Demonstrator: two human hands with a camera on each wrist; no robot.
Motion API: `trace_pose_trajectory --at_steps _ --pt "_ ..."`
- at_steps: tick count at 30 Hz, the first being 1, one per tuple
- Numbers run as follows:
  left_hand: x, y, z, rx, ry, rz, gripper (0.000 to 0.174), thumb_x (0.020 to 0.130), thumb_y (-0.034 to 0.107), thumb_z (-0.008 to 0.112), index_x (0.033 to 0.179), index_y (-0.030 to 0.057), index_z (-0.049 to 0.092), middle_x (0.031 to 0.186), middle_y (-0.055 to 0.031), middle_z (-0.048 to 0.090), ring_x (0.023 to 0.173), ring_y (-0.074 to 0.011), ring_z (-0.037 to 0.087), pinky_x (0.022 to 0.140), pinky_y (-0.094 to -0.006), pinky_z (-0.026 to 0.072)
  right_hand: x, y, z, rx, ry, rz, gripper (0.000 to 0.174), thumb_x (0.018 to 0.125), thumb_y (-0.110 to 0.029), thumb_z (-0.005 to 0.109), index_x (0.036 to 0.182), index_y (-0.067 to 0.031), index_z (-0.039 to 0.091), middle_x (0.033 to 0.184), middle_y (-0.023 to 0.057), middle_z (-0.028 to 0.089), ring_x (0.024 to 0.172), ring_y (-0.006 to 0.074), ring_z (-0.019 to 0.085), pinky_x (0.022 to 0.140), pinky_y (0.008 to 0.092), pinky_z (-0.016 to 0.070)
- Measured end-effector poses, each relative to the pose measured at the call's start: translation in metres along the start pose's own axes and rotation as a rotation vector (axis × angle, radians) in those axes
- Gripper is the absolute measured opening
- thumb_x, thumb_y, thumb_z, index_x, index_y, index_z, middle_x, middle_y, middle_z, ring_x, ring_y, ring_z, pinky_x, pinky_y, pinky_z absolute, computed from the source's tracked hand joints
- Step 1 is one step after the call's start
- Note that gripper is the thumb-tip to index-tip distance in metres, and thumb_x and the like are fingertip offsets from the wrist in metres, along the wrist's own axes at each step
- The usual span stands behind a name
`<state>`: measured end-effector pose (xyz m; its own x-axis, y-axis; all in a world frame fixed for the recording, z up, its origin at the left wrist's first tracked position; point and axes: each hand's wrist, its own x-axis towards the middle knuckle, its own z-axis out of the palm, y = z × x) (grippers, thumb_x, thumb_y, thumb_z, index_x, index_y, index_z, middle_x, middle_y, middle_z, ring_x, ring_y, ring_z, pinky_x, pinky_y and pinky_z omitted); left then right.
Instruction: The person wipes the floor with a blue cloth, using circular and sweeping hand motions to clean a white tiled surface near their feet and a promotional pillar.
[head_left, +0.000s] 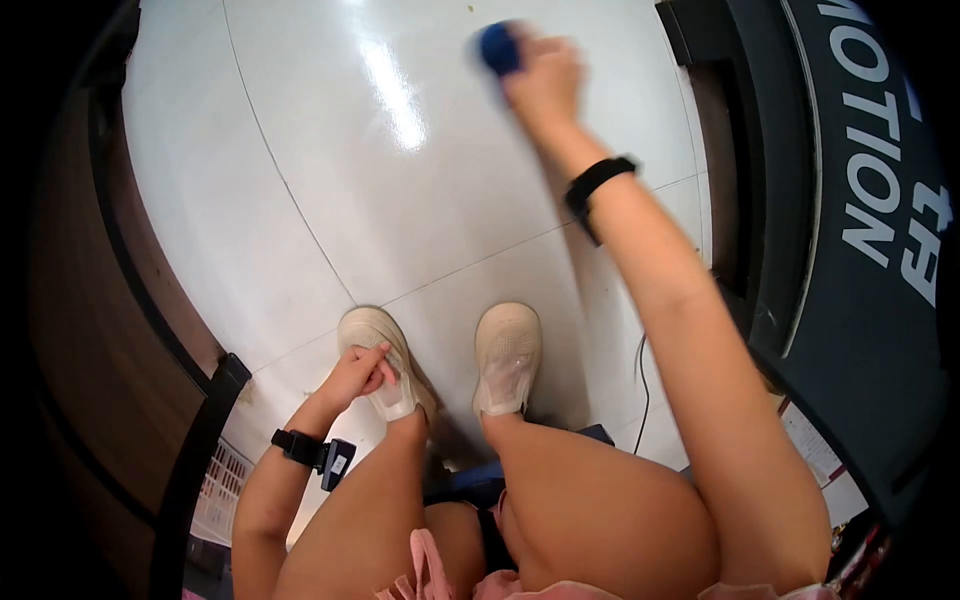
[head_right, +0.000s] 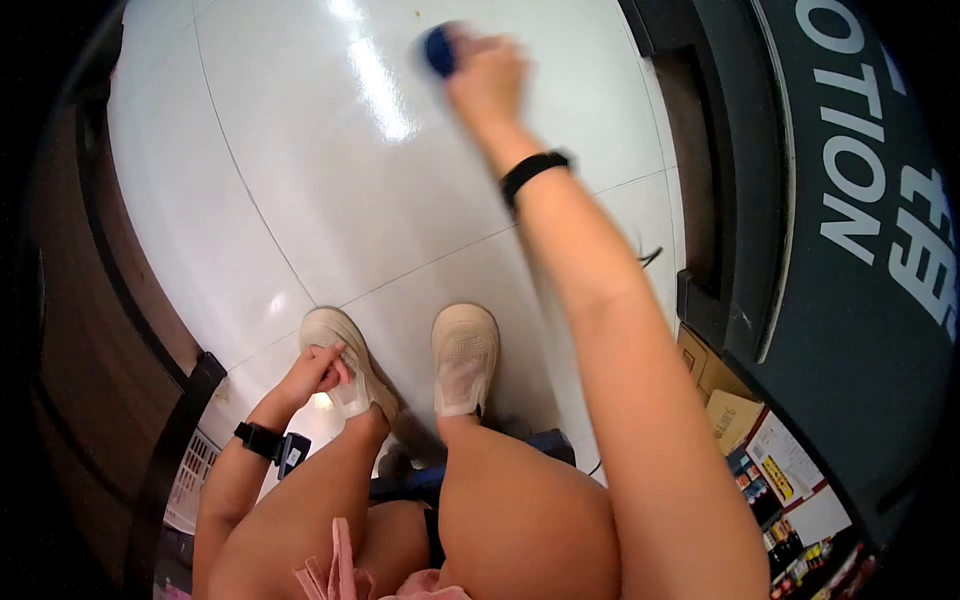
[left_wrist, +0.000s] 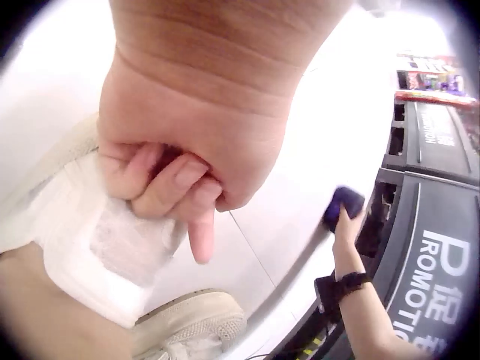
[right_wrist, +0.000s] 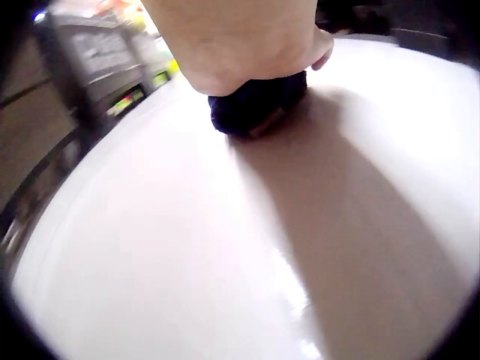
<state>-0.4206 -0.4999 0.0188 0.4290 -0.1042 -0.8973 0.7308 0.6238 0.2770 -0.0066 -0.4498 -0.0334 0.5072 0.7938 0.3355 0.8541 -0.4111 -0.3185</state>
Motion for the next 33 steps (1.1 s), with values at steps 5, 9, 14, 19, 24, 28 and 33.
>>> trace_pose_trajectory --at_steps 5,9,14,19,24,28,33 --pt "0.0 -0.003 -0.002 -0.052 0.031 0.004 0.053 0.092 0.039 0.044 0.06 0.0008 0.063 0.037 0.0026 0.033 0.033 -0.0068 0.024 0.037 -0.0235 0.0181 -0.005 0.14 -0.093 -0.454 -0.123 0.96 0.059 0.073 -0.037 0.064 0.124 -0.0146 0.043 0.111 0.019 0.055 0.109 0.0393 0.048 0.091 0.0474 0.0405" --pt "0.0 -0.004 -0.003 -0.047 0.026 0.039 0.055 0.092 0.04 0.044 0.058 0.0007 0.062 0.037 0.0023 0.034 0.033 -0.0068 0.025 0.035 -0.0237 0.0173 -0.068 0.205 -0.117 -0.538 -0.124 0.935 0.061 0.071 -0.035 0.07 0.119 -0.0054 0.047 0.11 0.0217 0.057 0.103 0.0353 0.055 0.088 0.0437 0.0437" --pt "0.0 -0.005 -0.002 -0.049 0.014 0.075 0.054 0.093 0.038 0.043 0.059 0.0005 0.062 0.037 0.0022 0.034 0.033 -0.0067 0.025 0.036 -0.0235 0.0184 -0.099 0.088 -0.088 0.016 -0.048 0.208 0.05 0.069 -0.007 0.063 0.117 -0.0022 0.051 0.106 0.0177 0.054 0.1 0.0343 0.047 0.09 0.0428 0.0358" --pt "0.0 -0.005 -0.003 -0.069 -0.004 0.055 0.052 0.092 0.037 0.044 0.062 -0.0003 0.064 0.038 0.0031 0.033 0.033 -0.0063 0.023 0.036 -0.0235 0.0179 -0.124 -0.106 -0.031 0.402 -0.417 -0.312 0.051 0.067 -0.001 0.058 0.114 -0.0203 0.056 0.097 0.012 0.054 0.094 0.03 0.049 0.085 0.0437 0.0374" --pt "-0.003 -0.001 -0.004 -0.058 -0.007 0.063 0.053 0.093 0.038 0.044 0.062 0.0 0.064 0.038 0.0033 0.033 0.033 -0.0063 0.023 0.036 -0.0237 0.0179 -0.094 -0.19 0.015 0.314 -0.357 -0.613 0.047 0.071 -0.007 0.057 0.114 -0.0257 0.055 0.094 0.0065 0.053 0.092 0.0252 0.05 0.083 0.0406 0.0355" --pt "0.0 -0.004 -0.005 -0.053 -0.019 0.034 0.052 0.092 0.038 0.044 0.062 0.0008 0.064 0.038 0.003 0.033 0.033 -0.0063 0.023 0.036 -0.0236 0.0178 -0.043 -0.146 0.018 0.154 -0.287 -0.326 0.044 0.074 -0.011 0.054 0.114 -0.0289 0.054 0.097 0.0078 0.055 0.092 0.0263 0.051 0.079 0.0413 0.0382" --pt "0.0 -0.004 -0.003 -0.049 0.005 0.034 0.052 0.093 0.038 0.044 0.062 0.001 0.063 0.038 0.0025 0.035 0.034 -0.0067 0.025 0.036 -0.0236 0.0188 -0.026 0.061 -0.028 -0.114 0.078 0.43 0.056 0.063 -0.022 0.063 0.118 -0.0183 0.052 0.097 0.015 0.058 0.099 0.0325 0.049 0.082 0.0474 0.0393"
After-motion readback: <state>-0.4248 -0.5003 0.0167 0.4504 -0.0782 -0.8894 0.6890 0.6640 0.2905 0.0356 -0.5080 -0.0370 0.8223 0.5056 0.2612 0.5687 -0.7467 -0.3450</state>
